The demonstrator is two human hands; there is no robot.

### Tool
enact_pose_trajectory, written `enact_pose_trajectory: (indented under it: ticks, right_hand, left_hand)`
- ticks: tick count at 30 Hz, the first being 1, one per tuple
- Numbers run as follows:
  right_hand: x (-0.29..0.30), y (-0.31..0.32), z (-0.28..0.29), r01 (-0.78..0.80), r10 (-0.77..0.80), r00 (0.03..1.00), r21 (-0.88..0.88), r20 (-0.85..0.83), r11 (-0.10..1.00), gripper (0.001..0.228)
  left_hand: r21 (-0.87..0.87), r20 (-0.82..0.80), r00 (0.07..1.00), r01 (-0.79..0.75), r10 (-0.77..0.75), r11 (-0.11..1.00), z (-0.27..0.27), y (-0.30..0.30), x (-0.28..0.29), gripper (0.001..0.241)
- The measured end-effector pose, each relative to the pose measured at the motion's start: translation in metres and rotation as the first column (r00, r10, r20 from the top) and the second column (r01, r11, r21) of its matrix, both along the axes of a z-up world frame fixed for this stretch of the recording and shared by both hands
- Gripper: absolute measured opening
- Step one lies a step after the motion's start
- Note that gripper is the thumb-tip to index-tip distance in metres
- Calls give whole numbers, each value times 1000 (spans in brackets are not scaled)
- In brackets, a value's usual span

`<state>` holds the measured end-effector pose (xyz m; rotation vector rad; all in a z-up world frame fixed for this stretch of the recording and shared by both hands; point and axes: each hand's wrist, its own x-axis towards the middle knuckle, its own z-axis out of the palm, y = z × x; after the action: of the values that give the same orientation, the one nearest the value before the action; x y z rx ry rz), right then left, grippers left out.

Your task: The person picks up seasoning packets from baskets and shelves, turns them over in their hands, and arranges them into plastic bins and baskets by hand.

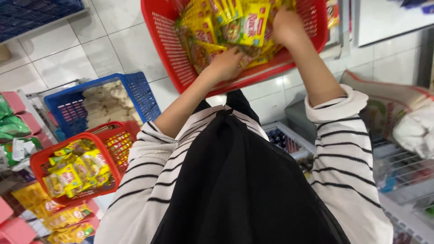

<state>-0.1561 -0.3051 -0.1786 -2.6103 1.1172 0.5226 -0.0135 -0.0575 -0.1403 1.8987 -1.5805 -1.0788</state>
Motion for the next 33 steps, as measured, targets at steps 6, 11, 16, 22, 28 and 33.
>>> enact_pose_trajectory:
  ticks: [6,11,16,22,28,33]
  right_hand:
    - [20,12,48,-147,88,971,261,224,954,83]
    - [8,16,147,-246,143,925,268,352,932,35]
    - [-20,21,238,-555,276,612,153,741,818,16]
    - [-15,41,283,-656,154,658,461,737,598,12]
    - [26,87,248,-558,26,698,521,715,645,25]
    - [19,181,207,-678,362,231,-117,903,725,50]
  left_hand:
    - [156,36,995,83,-90,984,-35,-8,6,53]
    - [221,-29,999,-24,32,975,9,-4,9,56]
    - [-213,-56,901,-431,429,877,94,23,-10,90]
    - [-395,-606,765,-526,217,753,114,55,-49,86]
    - [221,-974,-196,-695,115,684,74,83,-99,62]
    - [323,-926,-375,-844,-41,427,53,122,-112,60]
